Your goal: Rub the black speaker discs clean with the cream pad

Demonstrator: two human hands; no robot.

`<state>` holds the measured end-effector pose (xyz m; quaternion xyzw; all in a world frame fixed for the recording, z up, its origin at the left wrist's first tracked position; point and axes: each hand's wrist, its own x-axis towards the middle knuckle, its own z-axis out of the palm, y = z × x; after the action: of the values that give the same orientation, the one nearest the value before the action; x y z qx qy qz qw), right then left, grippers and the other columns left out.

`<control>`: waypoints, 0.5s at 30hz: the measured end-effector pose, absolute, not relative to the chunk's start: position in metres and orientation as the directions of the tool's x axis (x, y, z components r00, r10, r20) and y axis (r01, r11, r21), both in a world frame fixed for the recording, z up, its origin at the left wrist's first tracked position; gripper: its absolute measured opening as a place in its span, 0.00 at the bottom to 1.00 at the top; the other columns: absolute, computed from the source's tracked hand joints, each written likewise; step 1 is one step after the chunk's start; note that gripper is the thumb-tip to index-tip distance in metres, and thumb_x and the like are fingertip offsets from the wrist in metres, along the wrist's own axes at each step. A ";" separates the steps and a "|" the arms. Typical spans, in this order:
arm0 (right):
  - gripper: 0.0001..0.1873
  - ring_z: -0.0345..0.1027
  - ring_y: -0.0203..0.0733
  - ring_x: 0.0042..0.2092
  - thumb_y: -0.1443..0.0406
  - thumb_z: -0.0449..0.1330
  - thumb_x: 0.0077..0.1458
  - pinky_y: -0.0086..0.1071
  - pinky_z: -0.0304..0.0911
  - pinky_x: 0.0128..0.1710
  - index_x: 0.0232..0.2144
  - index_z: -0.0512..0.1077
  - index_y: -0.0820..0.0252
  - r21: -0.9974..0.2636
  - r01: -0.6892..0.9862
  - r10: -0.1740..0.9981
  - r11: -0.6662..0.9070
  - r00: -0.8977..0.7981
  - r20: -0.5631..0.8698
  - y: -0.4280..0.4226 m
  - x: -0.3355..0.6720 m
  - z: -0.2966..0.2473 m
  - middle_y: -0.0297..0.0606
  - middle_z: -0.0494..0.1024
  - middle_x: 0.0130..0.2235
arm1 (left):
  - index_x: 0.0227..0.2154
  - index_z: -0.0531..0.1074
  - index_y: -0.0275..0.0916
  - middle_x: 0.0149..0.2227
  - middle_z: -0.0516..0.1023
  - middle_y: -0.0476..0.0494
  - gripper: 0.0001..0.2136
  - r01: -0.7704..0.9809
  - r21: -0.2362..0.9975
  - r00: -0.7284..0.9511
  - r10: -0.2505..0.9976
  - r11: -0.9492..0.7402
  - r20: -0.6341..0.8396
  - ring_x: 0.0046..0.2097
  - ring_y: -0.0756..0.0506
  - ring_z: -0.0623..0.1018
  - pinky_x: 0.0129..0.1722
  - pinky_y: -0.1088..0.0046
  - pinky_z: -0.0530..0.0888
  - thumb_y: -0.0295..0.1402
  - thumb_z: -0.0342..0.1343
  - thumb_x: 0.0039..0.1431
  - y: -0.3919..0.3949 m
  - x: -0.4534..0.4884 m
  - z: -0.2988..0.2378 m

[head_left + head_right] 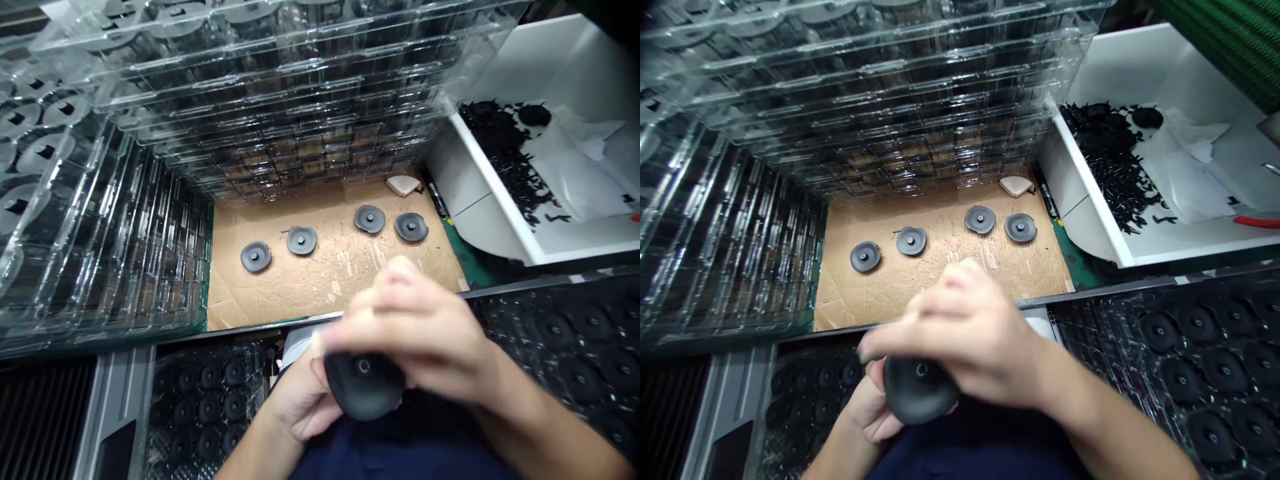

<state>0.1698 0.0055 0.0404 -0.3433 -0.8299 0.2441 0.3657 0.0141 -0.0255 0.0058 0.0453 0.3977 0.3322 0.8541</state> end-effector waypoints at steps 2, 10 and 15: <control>0.12 0.69 0.37 0.37 0.66 0.52 0.61 0.34 0.61 0.39 0.43 0.73 0.53 -0.740 0.531 0.910 0.413 -0.273 0.312 0.013 0.175 0.023 0.33 0.79 0.37 | 0.36 0.78 0.35 0.34 0.82 0.38 0.21 -0.519 0.220 0.646 0.548 0.826 -0.532 0.37 0.36 0.81 0.32 0.67 0.79 0.32 0.71 0.34 -0.024 0.012 0.005; 0.15 0.70 0.43 0.42 0.67 0.50 0.59 0.39 0.68 0.43 0.45 0.73 0.58 -0.746 0.661 0.996 0.084 -0.073 0.048 0.003 0.175 -0.088 0.44 0.73 0.46 | 0.44 0.74 0.38 0.50 0.76 0.39 0.27 -0.604 0.255 0.628 0.648 0.755 -0.431 0.45 0.39 0.79 0.43 0.69 0.76 0.42 0.67 0.37 -0.025 0.003 -0.003; 0.18 0.66 0.49 0.47 0.64 0.54 0.56 0.48 0.65 0.47 0.49 0.70 0.55 -0.699 0.710 0.995 0.085 -0.031 0.090 -0.012 0.165 -0.112 0.47 0.67 0.53 | 0.45 0.73 0.39 0.48 0.77 0.39 0.24 -0.672 0.268 0.526 0.700 0.690 -0.483 0.47 0.40 0.78 0.47 0.67 0.73 0.41 0.64 0.43 -0.027 0.000 -0.009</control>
<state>0.1648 -0.0124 -0.1125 -0.6311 -0.6755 0.2431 0.2938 0.0004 -0.0266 -0.0090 0.0243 0.2874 0.3930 0.8731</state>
